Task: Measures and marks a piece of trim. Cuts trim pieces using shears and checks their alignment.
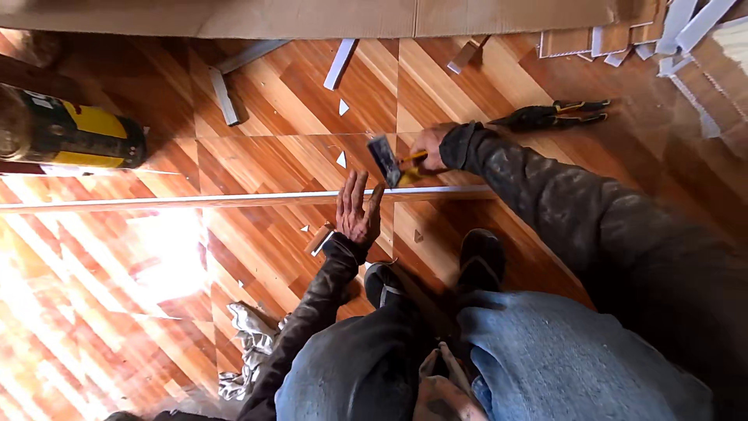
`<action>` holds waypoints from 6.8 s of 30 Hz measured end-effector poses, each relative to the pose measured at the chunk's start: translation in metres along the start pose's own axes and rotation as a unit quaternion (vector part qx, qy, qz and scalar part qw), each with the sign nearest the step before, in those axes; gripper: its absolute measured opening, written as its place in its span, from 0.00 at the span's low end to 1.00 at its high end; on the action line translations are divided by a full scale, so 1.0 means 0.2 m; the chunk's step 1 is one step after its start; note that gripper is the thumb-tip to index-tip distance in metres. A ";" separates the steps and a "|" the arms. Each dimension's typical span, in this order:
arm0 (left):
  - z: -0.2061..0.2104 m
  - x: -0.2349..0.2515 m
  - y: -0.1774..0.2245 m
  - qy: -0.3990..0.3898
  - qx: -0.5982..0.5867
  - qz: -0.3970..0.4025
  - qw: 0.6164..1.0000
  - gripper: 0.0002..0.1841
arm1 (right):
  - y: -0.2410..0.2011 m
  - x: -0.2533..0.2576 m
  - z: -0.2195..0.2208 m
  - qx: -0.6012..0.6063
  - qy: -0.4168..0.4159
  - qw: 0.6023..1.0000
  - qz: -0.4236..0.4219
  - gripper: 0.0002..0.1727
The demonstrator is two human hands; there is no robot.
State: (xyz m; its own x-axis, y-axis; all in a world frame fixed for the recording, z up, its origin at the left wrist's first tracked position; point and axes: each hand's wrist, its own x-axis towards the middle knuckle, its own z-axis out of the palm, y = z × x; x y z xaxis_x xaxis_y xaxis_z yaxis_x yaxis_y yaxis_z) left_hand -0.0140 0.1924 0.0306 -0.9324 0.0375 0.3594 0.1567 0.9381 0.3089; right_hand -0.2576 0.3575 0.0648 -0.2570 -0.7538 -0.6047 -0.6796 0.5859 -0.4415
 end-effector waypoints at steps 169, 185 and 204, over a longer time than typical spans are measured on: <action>0.47 -0.23 -0.36 -0.135 -0.074 0.042 0.987 0.22 | -0.31 -0.16 0.96 0.226 0.419 0.876 0.082 0.17; 0.09 -0.32 -0.03 -0.153 -0.245 -0.048 0.956 0.27 | -0.20 -0.49 0.85 0.132 0.375 0.915 0.075 0.29; 0.36 0.06 -0.18 -0.293 -0.078 -0.085 0.949 0.16 | -0.09 -0.92 0.85 0.420 0.455 0.754 0.220 0.18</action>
State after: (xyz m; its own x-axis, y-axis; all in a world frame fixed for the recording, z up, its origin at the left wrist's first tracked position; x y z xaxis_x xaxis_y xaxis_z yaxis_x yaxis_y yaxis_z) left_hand -0.0554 0.1833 -0.0397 -0.9621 0.1188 -0.2453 -0.0082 0.8869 0.4619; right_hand -0.0813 0.5359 0.0707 -0.9549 -0.0991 -0.2800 0.1868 0.5325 -0.8256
